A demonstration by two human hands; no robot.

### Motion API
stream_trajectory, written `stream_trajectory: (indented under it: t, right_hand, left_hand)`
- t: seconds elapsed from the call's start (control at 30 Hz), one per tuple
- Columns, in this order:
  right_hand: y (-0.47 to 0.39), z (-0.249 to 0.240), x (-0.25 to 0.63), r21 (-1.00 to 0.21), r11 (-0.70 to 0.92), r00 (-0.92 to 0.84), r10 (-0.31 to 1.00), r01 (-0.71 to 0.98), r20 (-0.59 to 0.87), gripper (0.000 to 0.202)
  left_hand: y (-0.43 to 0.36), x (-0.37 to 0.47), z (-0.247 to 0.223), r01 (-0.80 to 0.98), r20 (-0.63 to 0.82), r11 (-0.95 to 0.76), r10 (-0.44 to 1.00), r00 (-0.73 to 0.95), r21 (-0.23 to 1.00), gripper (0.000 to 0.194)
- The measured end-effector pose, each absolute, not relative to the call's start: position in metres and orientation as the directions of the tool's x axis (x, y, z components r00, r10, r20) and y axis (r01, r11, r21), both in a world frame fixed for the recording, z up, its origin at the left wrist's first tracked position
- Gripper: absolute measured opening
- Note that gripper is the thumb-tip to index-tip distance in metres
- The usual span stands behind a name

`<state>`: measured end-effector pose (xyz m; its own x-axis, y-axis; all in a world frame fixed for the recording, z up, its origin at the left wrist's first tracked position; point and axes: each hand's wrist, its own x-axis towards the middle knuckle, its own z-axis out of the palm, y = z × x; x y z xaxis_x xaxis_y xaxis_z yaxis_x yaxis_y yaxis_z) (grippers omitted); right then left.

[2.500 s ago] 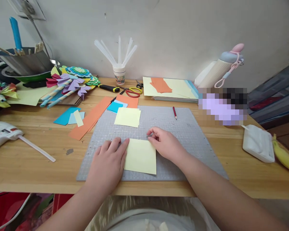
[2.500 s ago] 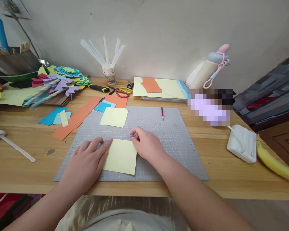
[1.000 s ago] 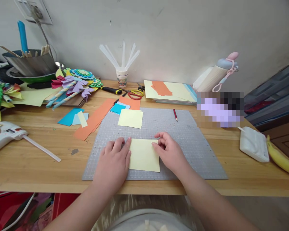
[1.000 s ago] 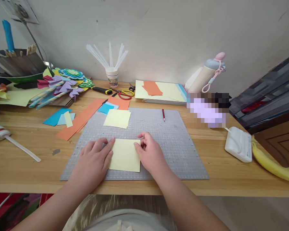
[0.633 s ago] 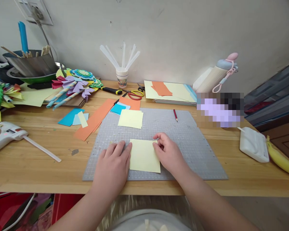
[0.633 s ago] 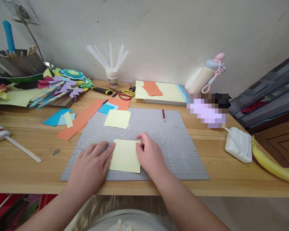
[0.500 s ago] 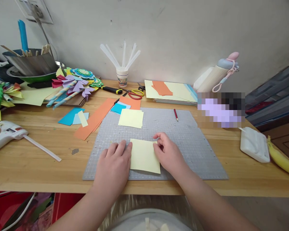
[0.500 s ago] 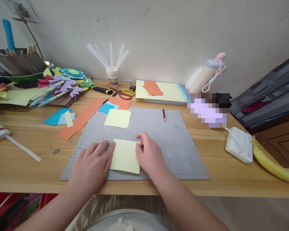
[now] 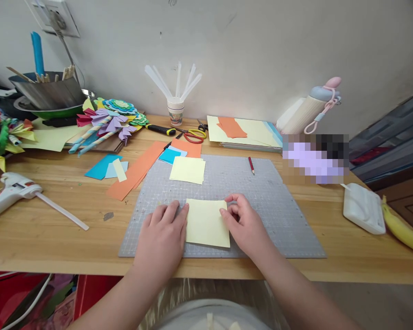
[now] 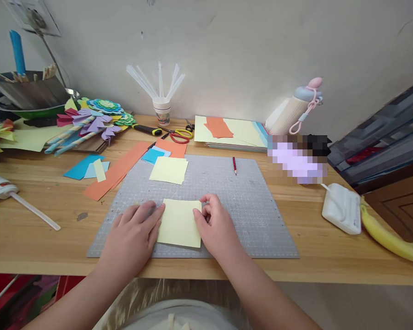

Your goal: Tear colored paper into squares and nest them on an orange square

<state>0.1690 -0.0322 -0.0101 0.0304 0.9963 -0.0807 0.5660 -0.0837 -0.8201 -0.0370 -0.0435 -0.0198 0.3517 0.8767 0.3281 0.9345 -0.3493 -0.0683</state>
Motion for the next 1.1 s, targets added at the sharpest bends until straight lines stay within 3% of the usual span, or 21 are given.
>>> stream_trajectory:
  t: [0.23,0.5,0.73,0.93,1.1]
  right_hand:
    - [-0.040,-0.019,0.168,-0.817,-0.064,0.052,0.998,0.573,-0.042,0.013]
    - [-0.038,-0.021,0.168,-0.755,0.013,0.011,1.000,0.655,0.027,0.010]
    - [-0.039,-0.021,0.169,-0.749,0.018,-0.007,1.000,0.662,0.018,0.009]
    - [-0.051,-0.018,0.171,-0.795,-0.040,0.013,0.999,0.606,-0.041,0.014]
    - [-0.051,-0.018,0.169,-0.831,-0.065,0.078,0.997,0.552,-0.027,0.012]
  left_hand:
    - [-0.052,-0.046,-0.019,0.919,0.334,-0.392,0.873,0.355,0.047,0.036]
    - [-0.058,-0.047,-0.021,0.898,0.342,-0.429,0.833,0.435,-0.097,0.039]
    - [-0.058,-0.044,-0.017,0.897,0.349,-0.427,0.828,0.439,-0.116,0.038]
    - [-0.061,-0.045,-0.018,0.920,0.374,-0.392,0.852,0.368,-0.010,0.033]
    - [-0.067,-0.052,-0.018,0.881,0.394,-0.465,0.828,0.399,0.085,0.038]
